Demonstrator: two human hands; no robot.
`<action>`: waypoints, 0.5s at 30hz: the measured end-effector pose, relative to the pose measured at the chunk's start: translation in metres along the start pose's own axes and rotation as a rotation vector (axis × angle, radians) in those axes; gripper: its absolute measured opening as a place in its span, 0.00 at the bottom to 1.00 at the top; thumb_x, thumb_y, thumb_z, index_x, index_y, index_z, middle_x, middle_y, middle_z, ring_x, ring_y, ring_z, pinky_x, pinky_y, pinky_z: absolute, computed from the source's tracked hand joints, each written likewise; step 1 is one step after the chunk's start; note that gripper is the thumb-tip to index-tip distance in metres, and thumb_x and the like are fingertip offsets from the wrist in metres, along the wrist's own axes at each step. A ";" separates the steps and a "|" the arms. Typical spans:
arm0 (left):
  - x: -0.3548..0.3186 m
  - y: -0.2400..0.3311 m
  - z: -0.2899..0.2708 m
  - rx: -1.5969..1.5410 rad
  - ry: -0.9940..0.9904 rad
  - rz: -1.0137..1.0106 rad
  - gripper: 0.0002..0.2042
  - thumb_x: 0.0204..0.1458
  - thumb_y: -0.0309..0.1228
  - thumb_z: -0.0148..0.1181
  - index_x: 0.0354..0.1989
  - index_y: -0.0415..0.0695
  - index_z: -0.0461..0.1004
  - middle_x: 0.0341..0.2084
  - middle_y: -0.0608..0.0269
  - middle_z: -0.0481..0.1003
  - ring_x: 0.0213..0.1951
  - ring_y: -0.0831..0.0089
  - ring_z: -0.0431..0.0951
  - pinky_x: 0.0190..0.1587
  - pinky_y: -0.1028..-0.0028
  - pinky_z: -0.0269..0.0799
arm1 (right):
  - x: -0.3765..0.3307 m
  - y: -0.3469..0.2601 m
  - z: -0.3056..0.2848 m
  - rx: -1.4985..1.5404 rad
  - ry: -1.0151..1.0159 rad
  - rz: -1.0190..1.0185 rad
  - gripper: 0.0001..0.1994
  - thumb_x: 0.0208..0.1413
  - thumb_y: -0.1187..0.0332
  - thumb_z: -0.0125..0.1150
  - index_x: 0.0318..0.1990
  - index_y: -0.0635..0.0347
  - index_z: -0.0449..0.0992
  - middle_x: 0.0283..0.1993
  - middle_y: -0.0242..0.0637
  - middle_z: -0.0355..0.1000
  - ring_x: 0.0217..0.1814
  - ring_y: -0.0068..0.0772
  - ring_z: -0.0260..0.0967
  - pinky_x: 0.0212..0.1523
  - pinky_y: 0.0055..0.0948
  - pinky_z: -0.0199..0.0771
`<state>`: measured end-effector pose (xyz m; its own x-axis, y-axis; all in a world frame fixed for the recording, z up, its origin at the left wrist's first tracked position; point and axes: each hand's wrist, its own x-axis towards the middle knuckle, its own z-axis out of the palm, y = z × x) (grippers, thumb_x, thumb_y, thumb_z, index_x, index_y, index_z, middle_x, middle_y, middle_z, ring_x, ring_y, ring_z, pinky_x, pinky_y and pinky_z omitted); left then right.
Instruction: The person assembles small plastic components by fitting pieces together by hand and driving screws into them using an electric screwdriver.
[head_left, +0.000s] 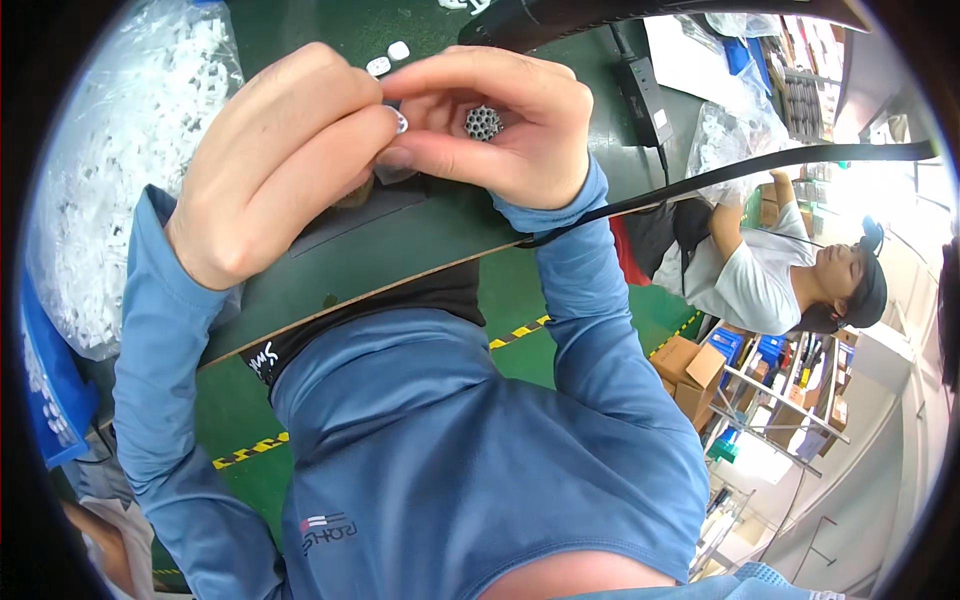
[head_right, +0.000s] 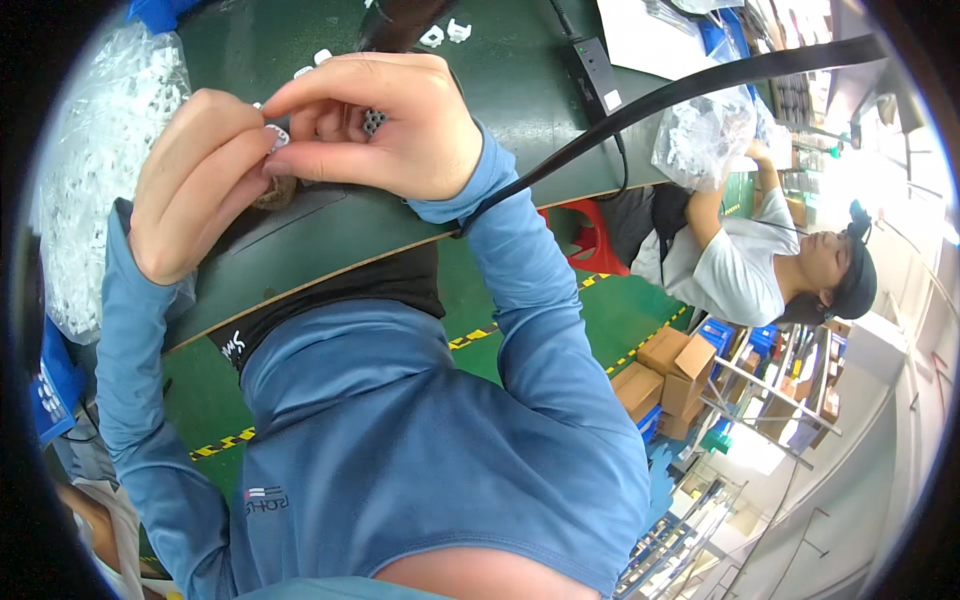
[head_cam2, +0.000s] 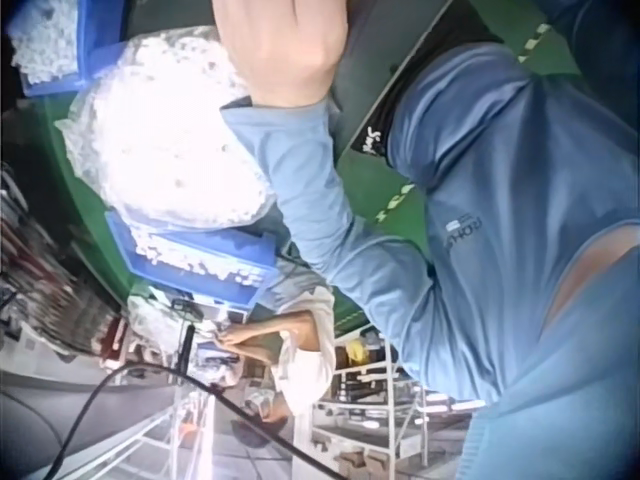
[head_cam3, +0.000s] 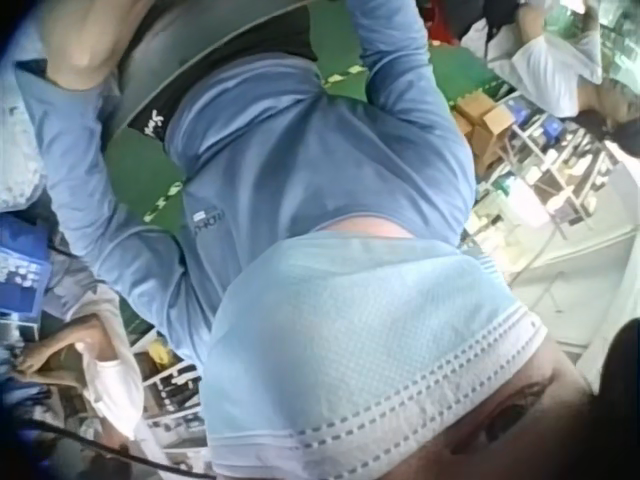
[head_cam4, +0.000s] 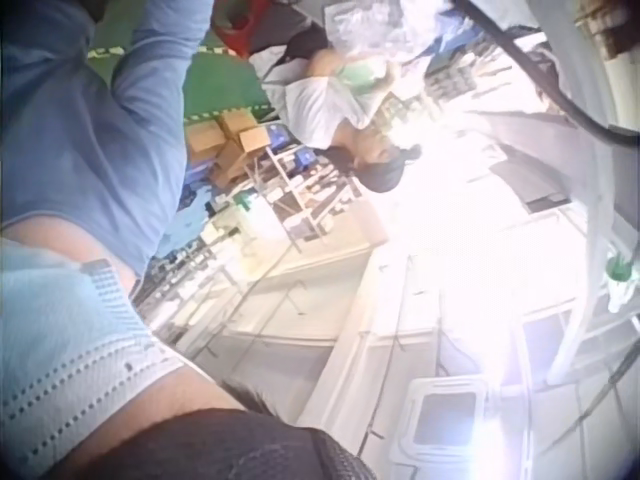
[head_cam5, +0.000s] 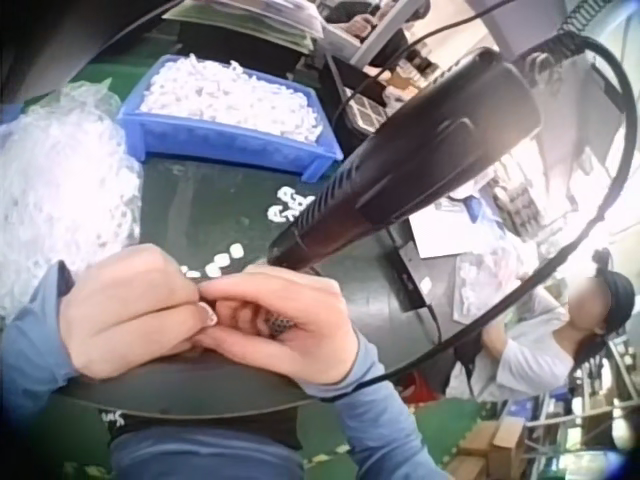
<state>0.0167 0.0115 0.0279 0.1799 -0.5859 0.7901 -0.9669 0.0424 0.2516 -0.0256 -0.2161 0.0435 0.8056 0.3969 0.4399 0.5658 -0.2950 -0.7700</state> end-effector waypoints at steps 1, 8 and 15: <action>0.000 0.001 0.000 0.008 -0.014 0.001 0.23 0.35 0.12 0.69 0.45 0.27 0.75 0.38 0.43 0.75 0.35 0.52 0.77 0.34 0.62 0.74 | -0.002 0.001 0.000 -0.022 0.018 0.001 0.15 0.45 0.81 0.78 0.42 0.67 0.85 0.30 0.33 0.80 0.27 0.17 0.74 0.28 0.18 0.72; -0.002 0.002 0.014 0.013 -0.068 0.038 0.24 0.34 0.14 0.68 0.46 0.26 0.75 0.40 0.42 0.75 0.37 0.48 0.77 0.36 0.59 0.75 | -0.017 -0.003 -0.004 -0.227 -0.044 0.005 0.13 0.42 0.79 0.77 0.37 0.66 0.83 0.26 0.31 0.77 0.24 0.16 0.72 0.25 0.18 0.72; 0.000 -0.014 -0.004 0.061 -0.045 -0.256 0.13 0.49 0.15 0.65 0.45 0.34 0.77 0.38 0.55 0.75 0.38 0.61 0.76 0.42 0.67 0.72 | -0.020 0.005 0.000 -0.443 -0.120 -0.063 0.10 0.47 0.65 0.76 0.32 0.56 0.80 0.20 0.28 0.71 0.20 0.32 0.71 0.21 0.32 0.70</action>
<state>0.0308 0.0140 0.0268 0.4129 -0.6066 0.6794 -0.9004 -0.1595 0.4048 -0.0385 -0.2257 0.0311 0.7559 0.5160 0.4029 0.6547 -0.6000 -0.4598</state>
